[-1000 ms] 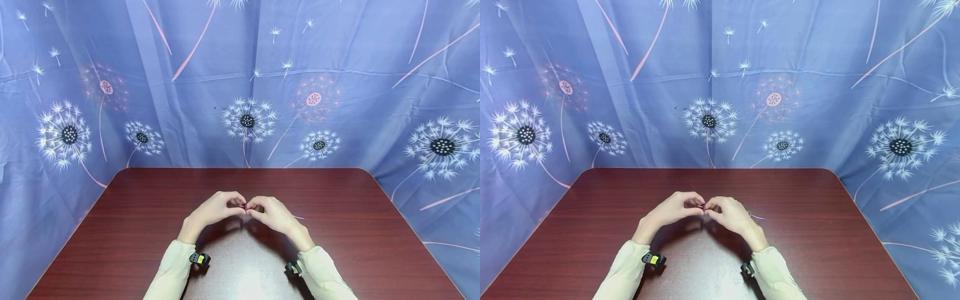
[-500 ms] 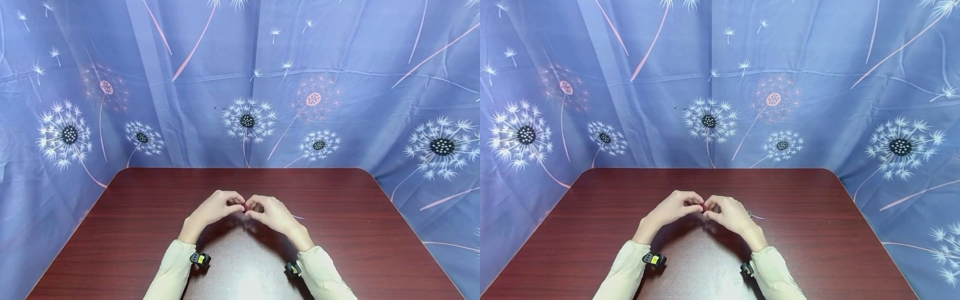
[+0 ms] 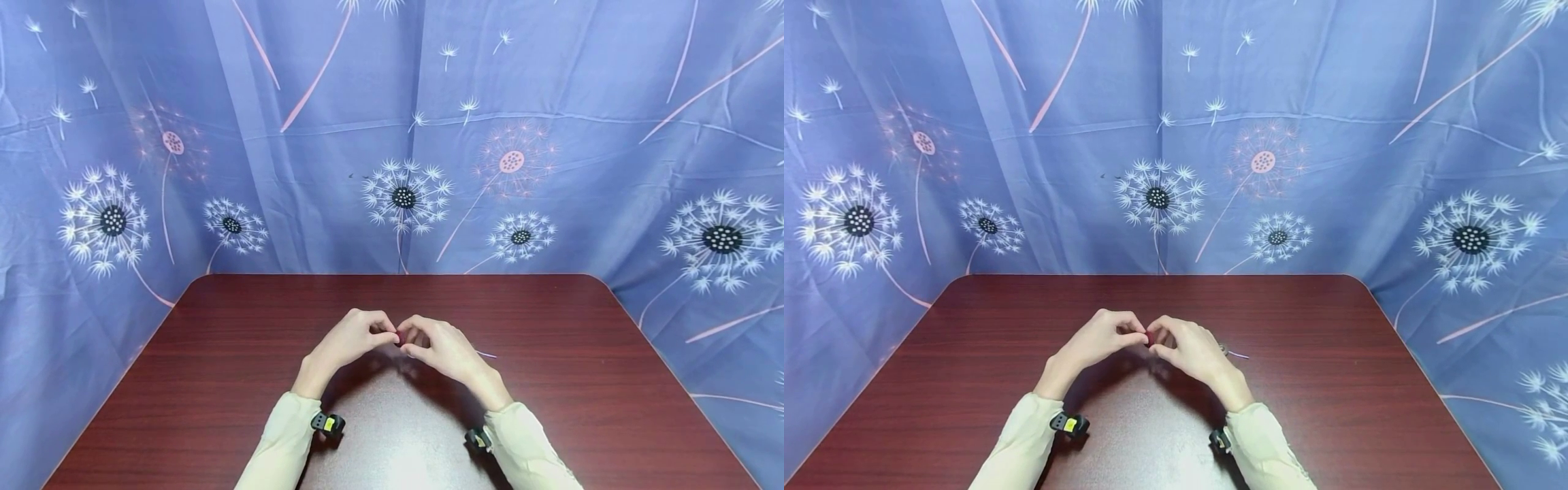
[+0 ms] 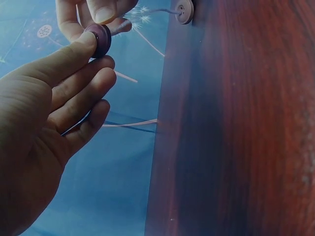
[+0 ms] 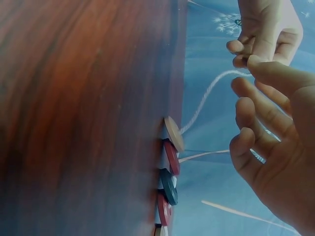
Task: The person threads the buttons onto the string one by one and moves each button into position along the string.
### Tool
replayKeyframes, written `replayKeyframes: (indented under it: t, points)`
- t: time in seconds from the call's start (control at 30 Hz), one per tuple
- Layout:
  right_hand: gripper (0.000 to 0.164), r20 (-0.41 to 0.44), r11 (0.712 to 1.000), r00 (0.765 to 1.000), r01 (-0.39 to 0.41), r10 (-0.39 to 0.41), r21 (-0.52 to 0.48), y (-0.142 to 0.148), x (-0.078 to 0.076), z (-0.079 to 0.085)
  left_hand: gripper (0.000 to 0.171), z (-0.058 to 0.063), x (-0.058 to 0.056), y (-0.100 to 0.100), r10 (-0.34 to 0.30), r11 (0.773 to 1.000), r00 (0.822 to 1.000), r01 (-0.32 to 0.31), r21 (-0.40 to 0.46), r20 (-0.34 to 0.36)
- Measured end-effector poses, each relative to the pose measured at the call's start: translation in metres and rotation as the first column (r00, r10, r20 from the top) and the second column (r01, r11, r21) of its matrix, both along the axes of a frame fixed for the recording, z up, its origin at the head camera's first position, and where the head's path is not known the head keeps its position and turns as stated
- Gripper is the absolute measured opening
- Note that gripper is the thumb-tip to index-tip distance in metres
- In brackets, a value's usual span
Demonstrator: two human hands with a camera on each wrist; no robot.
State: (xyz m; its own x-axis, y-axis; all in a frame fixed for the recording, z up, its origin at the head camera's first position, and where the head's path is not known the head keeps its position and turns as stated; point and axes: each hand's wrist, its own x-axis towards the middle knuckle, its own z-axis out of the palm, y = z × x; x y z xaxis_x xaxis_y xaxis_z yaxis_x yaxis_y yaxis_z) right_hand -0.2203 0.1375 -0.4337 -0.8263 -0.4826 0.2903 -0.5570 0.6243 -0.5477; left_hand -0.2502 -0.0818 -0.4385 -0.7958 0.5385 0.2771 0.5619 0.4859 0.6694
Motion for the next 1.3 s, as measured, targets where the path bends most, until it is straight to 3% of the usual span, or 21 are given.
replayKeyframes:
  t: [0.23, 0.6, 1.0, 1.3]
  points:
    - [0.024, -0.013, 1.0, 1.0, -0.016, 0.016, 0.003, 0.001, 0.0, -0.001, 0.005, 0.002, 0.0, 0.0, -0.016, 1.0, 1.0, 0.016, -0.019, 0.009]
    - [0.026, -0.001, 0.995, 0.999, 0.032, -0.032, 0.097, 0.007, -0.001, 0.001, 0.006, 0.005, 0.002, -0.008, -0.049, 0.991, 0.998, 0.054, -0.124, 0.041]
    - [0.024, 0.091, 0.99, 0.995, 0.028, -0.04, 0.137, 0.015, -0.005, -0.003, 0.017, 0.005, -0.001, -0.014, -0.082, 0.983, 0.989, 0.101, -0.151, 0.124]
    - [0.022, 0.13, 0.985, 0.99, 0.039, -0.061, 0.168, 0.02, -0.006, -0.007, 0.015, 0.003, -0.002, -0.018, -0.065, 0.984, 0.994, 0.078, -0.158, 0.083]
